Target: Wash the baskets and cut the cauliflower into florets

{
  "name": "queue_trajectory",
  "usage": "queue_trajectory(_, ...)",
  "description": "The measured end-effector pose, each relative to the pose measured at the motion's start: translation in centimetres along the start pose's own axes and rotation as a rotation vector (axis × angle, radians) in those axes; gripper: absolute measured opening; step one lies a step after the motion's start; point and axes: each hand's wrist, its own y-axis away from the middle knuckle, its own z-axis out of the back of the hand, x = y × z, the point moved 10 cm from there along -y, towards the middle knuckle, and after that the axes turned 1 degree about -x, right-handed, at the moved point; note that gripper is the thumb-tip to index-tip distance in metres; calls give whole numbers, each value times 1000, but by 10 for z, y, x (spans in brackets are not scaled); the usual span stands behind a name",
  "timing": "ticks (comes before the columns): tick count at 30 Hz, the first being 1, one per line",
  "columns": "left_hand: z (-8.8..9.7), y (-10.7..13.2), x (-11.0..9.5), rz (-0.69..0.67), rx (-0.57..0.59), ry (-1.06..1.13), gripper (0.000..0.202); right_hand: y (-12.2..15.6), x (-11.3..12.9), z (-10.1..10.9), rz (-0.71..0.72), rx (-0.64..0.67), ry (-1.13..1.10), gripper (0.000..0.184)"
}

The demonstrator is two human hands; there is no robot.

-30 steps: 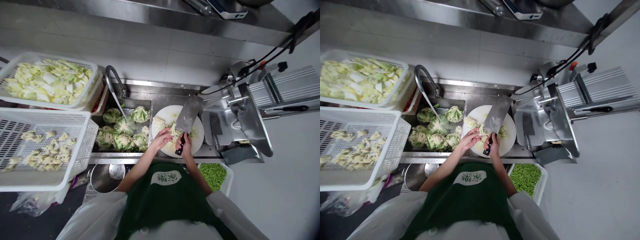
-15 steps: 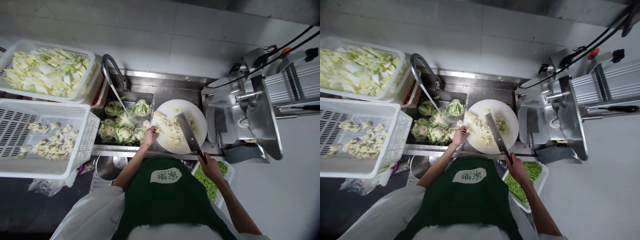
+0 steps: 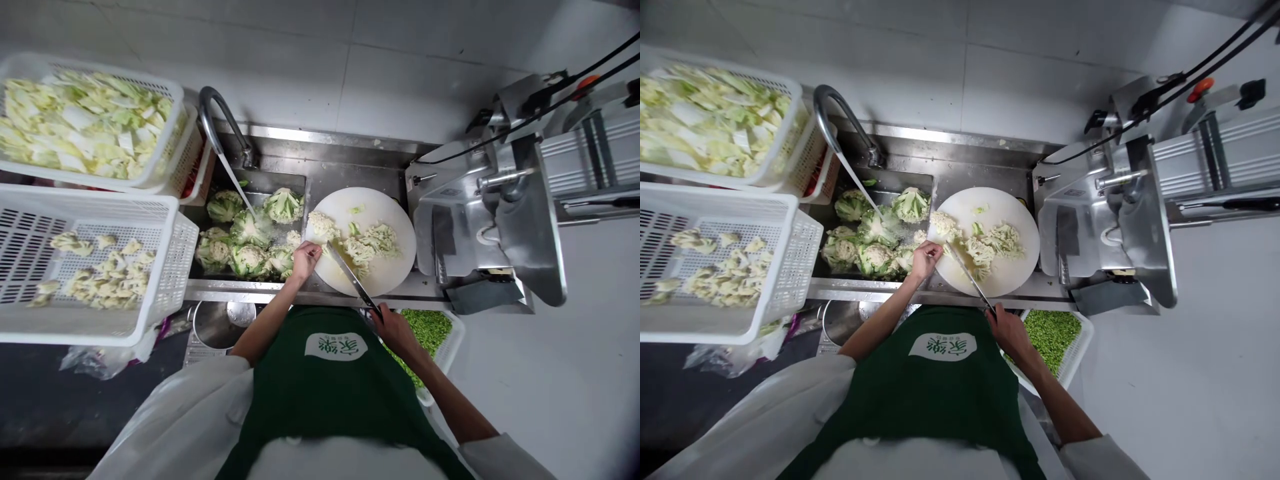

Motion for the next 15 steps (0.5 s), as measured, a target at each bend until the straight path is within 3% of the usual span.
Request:
queue_trajectory(7,-7,-4,-5,-26,110,-18,8,12,-3,2,-26,-49,-107,20)
queue_trajectory(9,-6,-4,-5,-34,83,-31,5,21,-10,3,-55,-85,-174,20)
queue_trajectory(13,5,-25,-14,-152,-120,-114,55,41,-32,6,-171,-188,-293,26)
queue_trajectory(15,0,-48,-13,-188,-97,-147,67,49,-42,8,-232,-238,-326,30)
